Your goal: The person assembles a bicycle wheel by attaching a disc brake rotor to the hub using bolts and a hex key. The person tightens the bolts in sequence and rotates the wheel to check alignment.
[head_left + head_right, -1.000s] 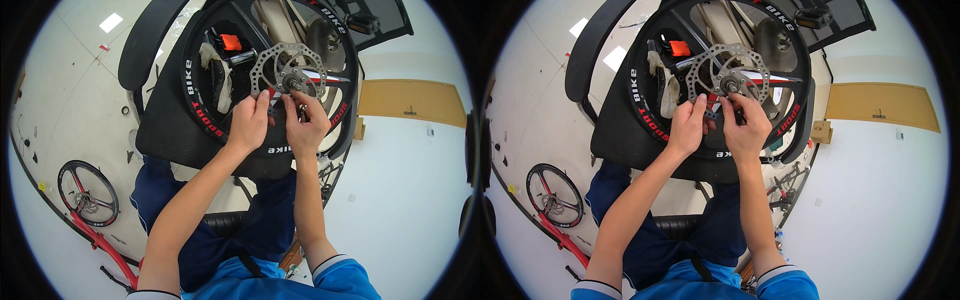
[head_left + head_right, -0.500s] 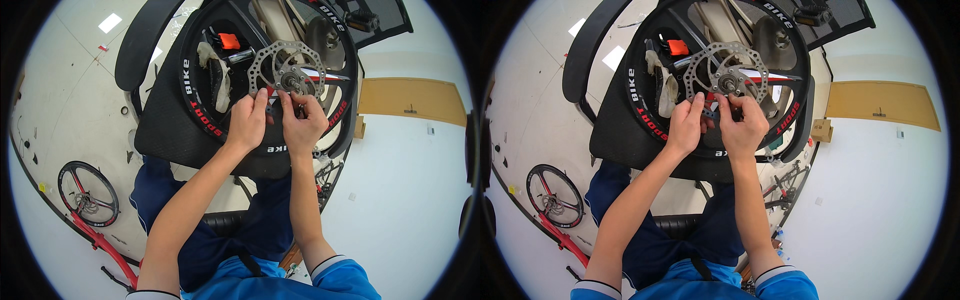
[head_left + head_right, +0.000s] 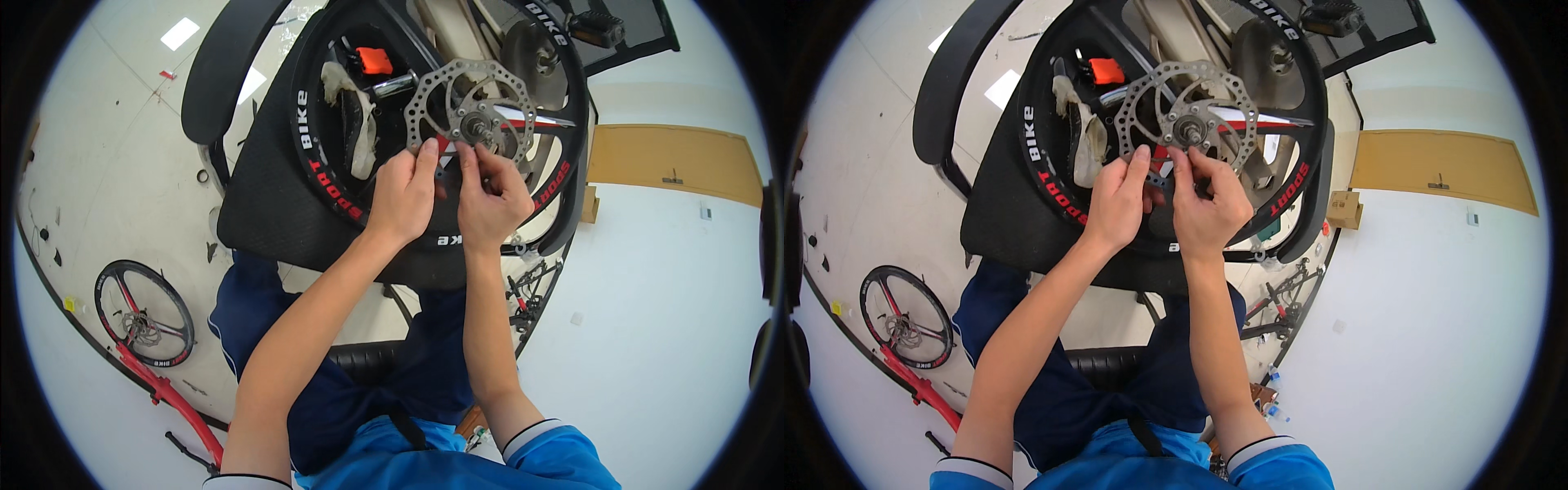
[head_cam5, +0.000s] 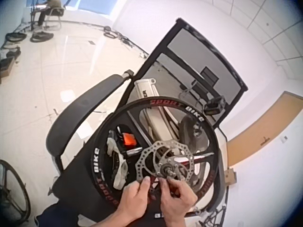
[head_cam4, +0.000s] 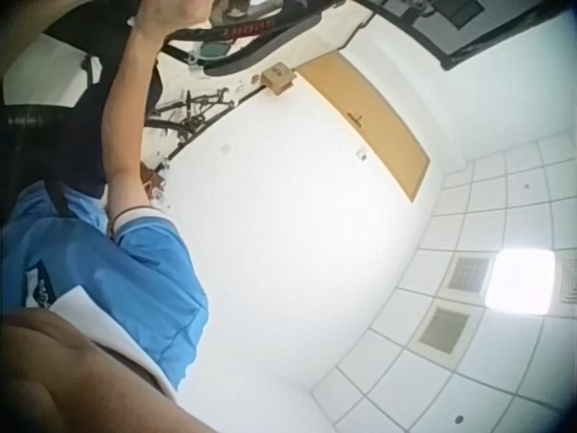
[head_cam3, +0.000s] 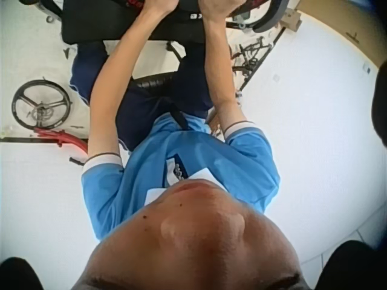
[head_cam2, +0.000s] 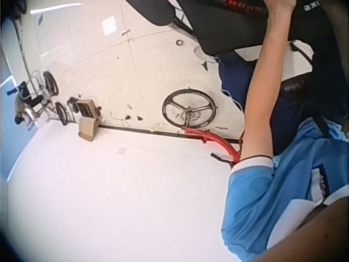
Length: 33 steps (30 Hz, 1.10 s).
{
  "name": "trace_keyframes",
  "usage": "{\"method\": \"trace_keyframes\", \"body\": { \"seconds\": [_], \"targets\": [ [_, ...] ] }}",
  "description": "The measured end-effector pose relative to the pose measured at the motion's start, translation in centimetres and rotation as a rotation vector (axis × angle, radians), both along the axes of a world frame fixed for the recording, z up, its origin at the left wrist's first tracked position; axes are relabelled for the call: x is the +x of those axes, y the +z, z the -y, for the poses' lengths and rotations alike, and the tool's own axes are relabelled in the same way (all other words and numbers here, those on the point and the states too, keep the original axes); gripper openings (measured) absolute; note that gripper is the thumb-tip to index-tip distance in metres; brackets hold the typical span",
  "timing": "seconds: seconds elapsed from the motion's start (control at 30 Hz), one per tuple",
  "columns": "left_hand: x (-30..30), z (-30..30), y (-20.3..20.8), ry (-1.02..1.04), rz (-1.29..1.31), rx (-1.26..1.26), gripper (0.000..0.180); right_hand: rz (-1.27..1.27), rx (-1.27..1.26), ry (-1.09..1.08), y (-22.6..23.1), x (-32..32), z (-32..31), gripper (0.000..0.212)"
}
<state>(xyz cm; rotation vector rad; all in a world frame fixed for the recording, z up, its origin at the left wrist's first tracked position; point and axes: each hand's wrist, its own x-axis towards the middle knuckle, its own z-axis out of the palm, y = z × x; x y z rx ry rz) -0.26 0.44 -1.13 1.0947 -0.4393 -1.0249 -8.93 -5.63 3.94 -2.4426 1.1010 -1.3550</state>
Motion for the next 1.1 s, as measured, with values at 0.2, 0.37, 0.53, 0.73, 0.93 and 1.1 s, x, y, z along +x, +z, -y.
{"method": "trace_keyframes", "body": {
  "seconds": [0.2, 0.37, 0.53, 0.73, 0.93, 1.1],
  "targets": [
    [-0.2, 0.4, 0.4, 0.021, -0.013, -0.007, 0.052, 0.100, 0.001, -0.053, -1.1, 0.4, 0.9, 0.021],
    [1.3, -0.6, 0.6, -0.100, 0.271, 0.155, 0.052, 0.140, 0.086, -0.055, -1.0, 0.8, 0.4, 0.021],
    [3.0, -3.5, 4.0, 0.131, 0.629, 0.136, 0.031, 0.107, 0.138, -0.026, -0.2, 0.2, 0.4, 0.019],
    [3.5, -0.7, 3.2, 0.283, 0.864, -0.332, 0.015, 0.085, 0.183, 0.058, 0.3, -0.3, 0.5, 0.017],
    [2.6, 0.7, 2.6, 0.348, 1.080, -0.349, 0.017, 0.058, 0.259, 0.081, 0.8, -0.9, 0.7, 0.017],
    [2.9, 0.9, 2.5, 0.368, 1.147, -0.355, 0.019, -0.027, 0.309, 0.126, 2.2, -1.4, 0.7, 0.021]
  ]
}}
